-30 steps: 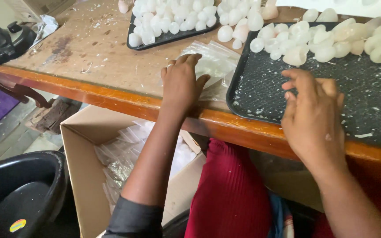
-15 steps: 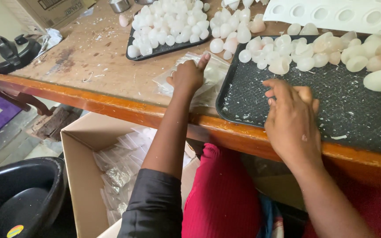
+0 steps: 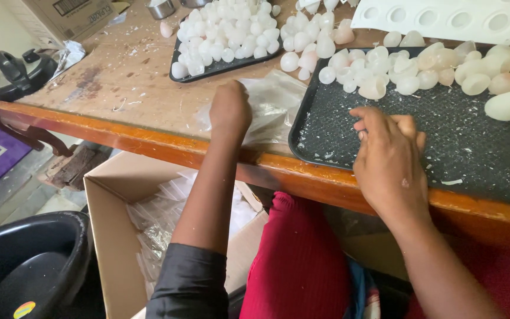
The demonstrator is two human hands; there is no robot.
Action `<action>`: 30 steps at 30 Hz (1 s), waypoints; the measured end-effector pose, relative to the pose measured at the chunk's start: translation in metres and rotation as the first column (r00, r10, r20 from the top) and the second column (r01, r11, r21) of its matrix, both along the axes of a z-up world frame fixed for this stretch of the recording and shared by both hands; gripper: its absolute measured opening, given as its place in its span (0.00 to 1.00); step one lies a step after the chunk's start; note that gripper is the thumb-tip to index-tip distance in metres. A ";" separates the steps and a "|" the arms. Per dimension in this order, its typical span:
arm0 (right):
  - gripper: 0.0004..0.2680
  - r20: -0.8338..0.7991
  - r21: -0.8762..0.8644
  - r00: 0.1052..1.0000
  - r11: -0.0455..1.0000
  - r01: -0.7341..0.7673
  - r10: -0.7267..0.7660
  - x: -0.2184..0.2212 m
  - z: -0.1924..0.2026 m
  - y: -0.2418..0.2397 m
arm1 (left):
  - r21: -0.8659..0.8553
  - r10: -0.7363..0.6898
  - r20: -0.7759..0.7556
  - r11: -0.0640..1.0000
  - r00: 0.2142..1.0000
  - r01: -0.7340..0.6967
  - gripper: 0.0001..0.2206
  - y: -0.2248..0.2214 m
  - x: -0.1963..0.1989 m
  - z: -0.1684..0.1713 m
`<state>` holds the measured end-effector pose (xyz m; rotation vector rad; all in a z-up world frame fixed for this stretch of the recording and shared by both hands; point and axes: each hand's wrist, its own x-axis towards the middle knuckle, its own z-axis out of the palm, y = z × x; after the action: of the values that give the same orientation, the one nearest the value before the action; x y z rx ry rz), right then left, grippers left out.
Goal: The person picks up several white heart-shaped wax items from a tray and places them into a clear plastic bag, then seals the bag and puts it into a cardboard box.
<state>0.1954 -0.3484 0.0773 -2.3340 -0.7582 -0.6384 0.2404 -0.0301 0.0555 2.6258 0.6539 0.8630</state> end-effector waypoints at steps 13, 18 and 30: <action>0.14 0.020 0.001 1.000 1.000 0.002 -0.002 0.000 0.000 -0.001 | -0.179 -0.095 -0.176 0.982 0.980 0.064 0.13 -0.023 -0.033 0.034; 0.08 0.067 -0.110 0.979 0.976 -0.186 0.194 -0.011 0.007 0.010 | -0.206 -0.105 -0.096 0.975 0.990 0.083 0.08 -0.020 -0.018 0.004; 0.02 0.353 -0.058 0.916 0.981 -0.184 0.193 -0.016 -0.012 0.027 | 0.072 -0.151 -0.208 0.983 0.967 0.169 0.14 -0.052 -0.042 0.010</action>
<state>0.1794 -0.3210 0.0651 -2.1531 -1.1440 -0.9851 0.1989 -0.0818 0.0656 2.8250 0.4515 0.5972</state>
